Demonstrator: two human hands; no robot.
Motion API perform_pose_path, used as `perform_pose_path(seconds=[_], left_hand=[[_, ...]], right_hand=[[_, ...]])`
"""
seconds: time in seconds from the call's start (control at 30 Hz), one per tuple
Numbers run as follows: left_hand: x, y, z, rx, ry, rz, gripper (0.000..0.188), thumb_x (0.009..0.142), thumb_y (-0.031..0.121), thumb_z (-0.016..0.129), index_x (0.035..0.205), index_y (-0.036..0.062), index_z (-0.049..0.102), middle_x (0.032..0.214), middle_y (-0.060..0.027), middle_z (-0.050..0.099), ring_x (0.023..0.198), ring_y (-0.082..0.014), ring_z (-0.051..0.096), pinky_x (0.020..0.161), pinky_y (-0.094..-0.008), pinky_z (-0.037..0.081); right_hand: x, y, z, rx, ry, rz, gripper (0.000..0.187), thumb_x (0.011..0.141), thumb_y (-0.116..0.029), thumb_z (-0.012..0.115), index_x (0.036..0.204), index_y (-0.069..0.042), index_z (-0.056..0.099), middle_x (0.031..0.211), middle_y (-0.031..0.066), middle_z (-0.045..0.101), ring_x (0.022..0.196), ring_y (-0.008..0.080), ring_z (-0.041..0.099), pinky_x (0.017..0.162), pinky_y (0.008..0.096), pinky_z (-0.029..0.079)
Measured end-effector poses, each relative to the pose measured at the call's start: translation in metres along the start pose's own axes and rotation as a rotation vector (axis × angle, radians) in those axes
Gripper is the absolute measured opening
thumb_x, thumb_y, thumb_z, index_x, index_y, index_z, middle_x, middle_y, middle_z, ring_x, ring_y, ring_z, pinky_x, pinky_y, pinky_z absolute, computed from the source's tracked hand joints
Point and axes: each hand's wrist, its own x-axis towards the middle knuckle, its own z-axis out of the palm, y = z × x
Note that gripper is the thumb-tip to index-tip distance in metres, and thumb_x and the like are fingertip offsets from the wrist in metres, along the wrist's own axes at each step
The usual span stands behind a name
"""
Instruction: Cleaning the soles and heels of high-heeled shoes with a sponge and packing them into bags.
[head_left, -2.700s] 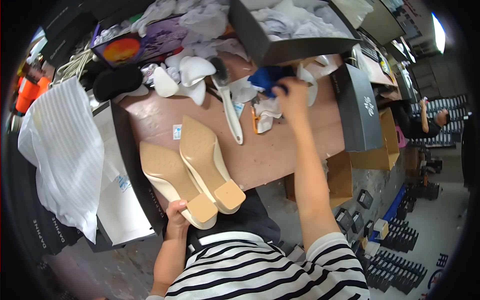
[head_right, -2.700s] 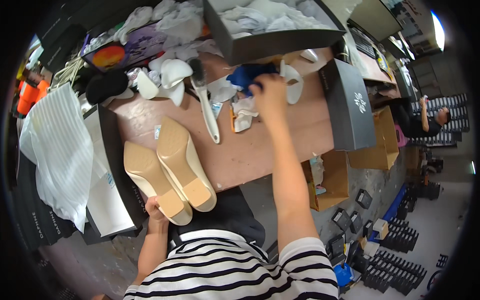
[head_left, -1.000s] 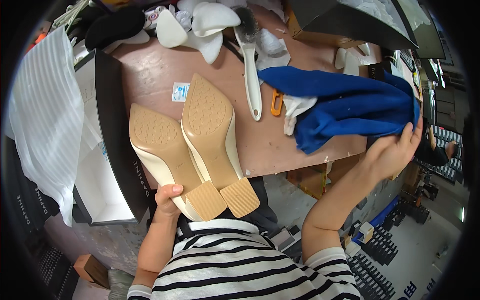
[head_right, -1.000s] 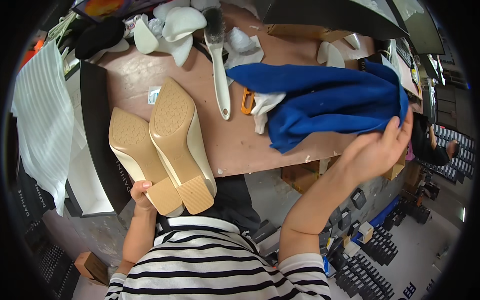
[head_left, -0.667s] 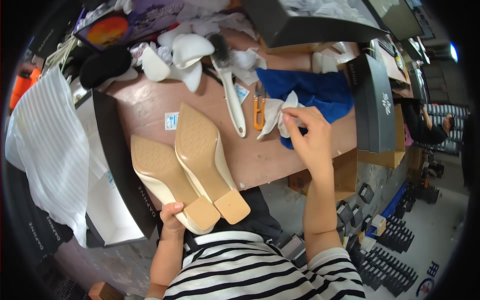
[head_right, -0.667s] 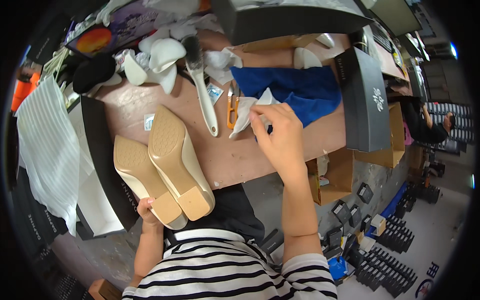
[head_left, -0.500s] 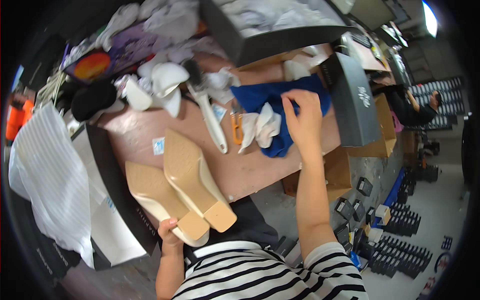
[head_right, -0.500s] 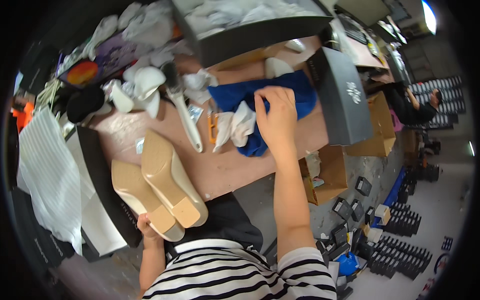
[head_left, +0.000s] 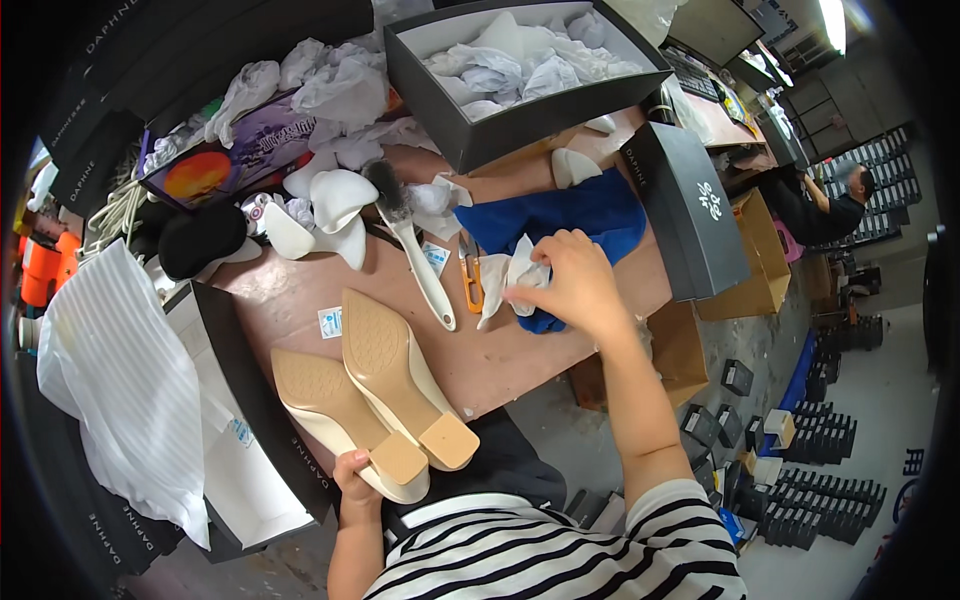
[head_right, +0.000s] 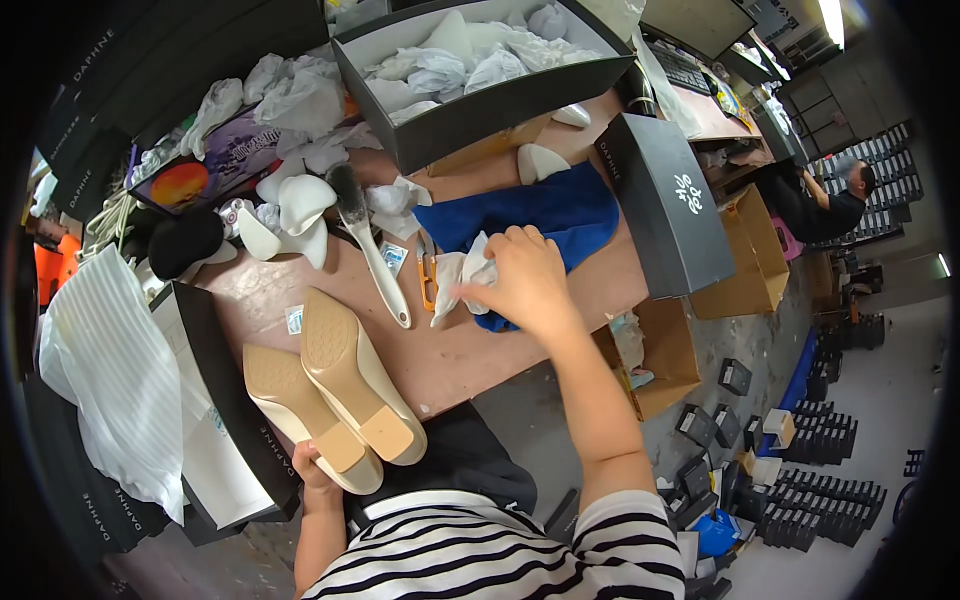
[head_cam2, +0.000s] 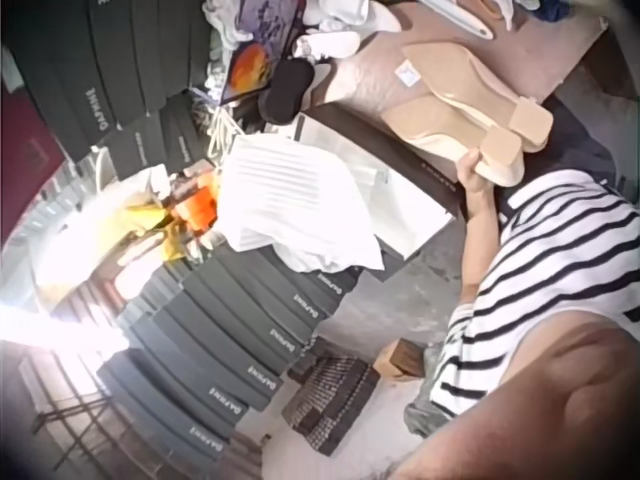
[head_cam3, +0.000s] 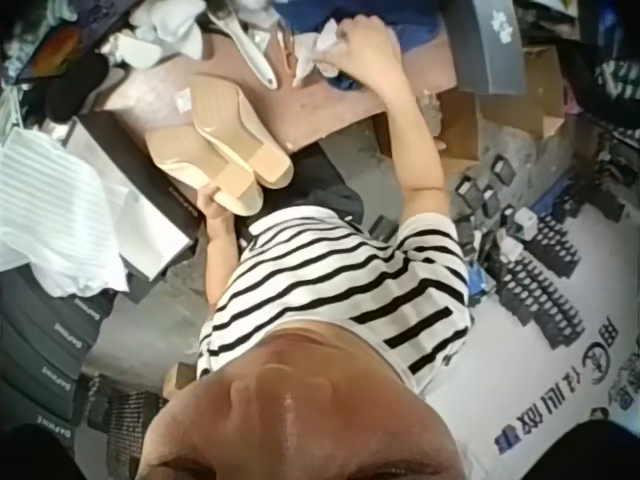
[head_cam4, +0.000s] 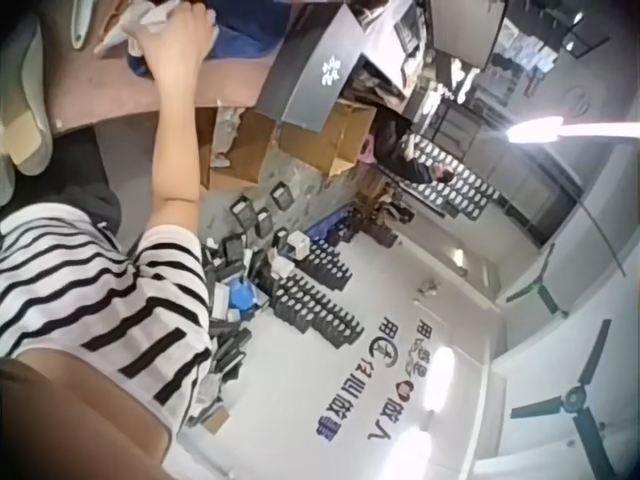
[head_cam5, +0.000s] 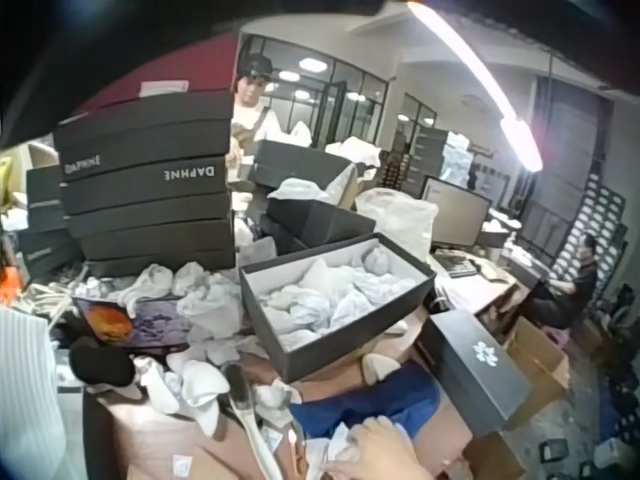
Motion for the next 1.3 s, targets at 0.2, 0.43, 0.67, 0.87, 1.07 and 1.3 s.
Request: perform_pose_path(seconds=[0.2,0.43,0.67,0.87,1.07,1.3], left_hand=[[0.005,0.002,0.012,-0.009,0.021,-0.005,0.051,0.072,0.016,0.051,0.116,-0.008,0.046,0.106,-0.0167,0.059,0.089,-0.0254,0.061,0.079,-0.0324,0.049],[0.005,0.001,0.008,-0.025,0.001,-0.022,0.049,0.073,0.017,0.051,0.114,-0.0095,0.048,0.103,-0.0172,0.06,0.088,-0.026,0.062,0.079,-0.0327,0.05],[0.008,0.007,0.035,0.024,0.024,-0.016,0.039,0.075,0.019,0.044,0.1,-0.0077,0.057,0.092,-0.0161,0.064,0.082,-0.0244,0.063,0.078,-0.0326,0.05],[0.01,0.002,0.021,-0.014,0.008,-0.057,0.049,0.073,0.019,0.053,0.112,-0.0096,0.05,0.102,-0.0174,0.061,0.09,-0.0269,0.062,0.081,-0.0332,0.049],[0.005,-0.001,0.019,0.041,0.108,-0.028,0.045,0.073,0.018,0.051,0.109,-0.0101,0.052,0.1,-0.0185,0.061,0.087,-0.0279,0.062,0.081,-0.0348,0.05],[0.011,0.001,0.028,0.038,0.055,-0.018,0.049,0.074,0.019,0.051,0.114,-0.0088,0.049,0.1,-0.0186,0.062,0.087,-0.0272,0.063,0.081,-0.0354,0.05]], right_hand=[[-0.001,0.011,0.034,0.156,0.263,0.18,0.021,0.074,-0.023,0.069,0.07,-0.003,0.063,0.065,0.0076,0.057,0.066,0.0222,0.055,0.063,0.0331,0.043],[-0.04,0.049,-0.017,0.627,0.493,0.508,0.016,0.08,-0.014,0.064,0.079,0.002,0.064,0.071,0.005,0.064,0.061,0.0113,0.056,0.058,0.0263,0.043],[-0.049,0.017,-0.021,0.017,0.24,-0.066,0.038,0.065,0.003,0.053,0.1,-0.007,0.061,0.109,0.0139,0.056,0.107,0.0339,0.047,0.094,0.0425,0.037],[-0.016,0.004,0.039,-0.014,0.144,-0.425,0.014,0.066,-0.011,0.065,0.08,-0.008,0.064,0.105,0.0085,0.054,0.11,0.0306,0.044,0.089,0.0453,0.035],[-0.014,-0.01,-0.01,0.462,0.031,-0.081,0.008,0.074,-0.007,0.062,0.072,-0.002,0.056,0.08,0.0115,0.056,0.081,0.0268,0.053,0.072,0.0333,0.041],[-0.012,-0.023,-0.071,0.431,0.033,0.111,0.011,0.077,-0.009,0.063,0.076,0.0,0.057,0.059,0.0054,0.051,0.057,0.0119,0.047,0.053,0.0249,0.037]])
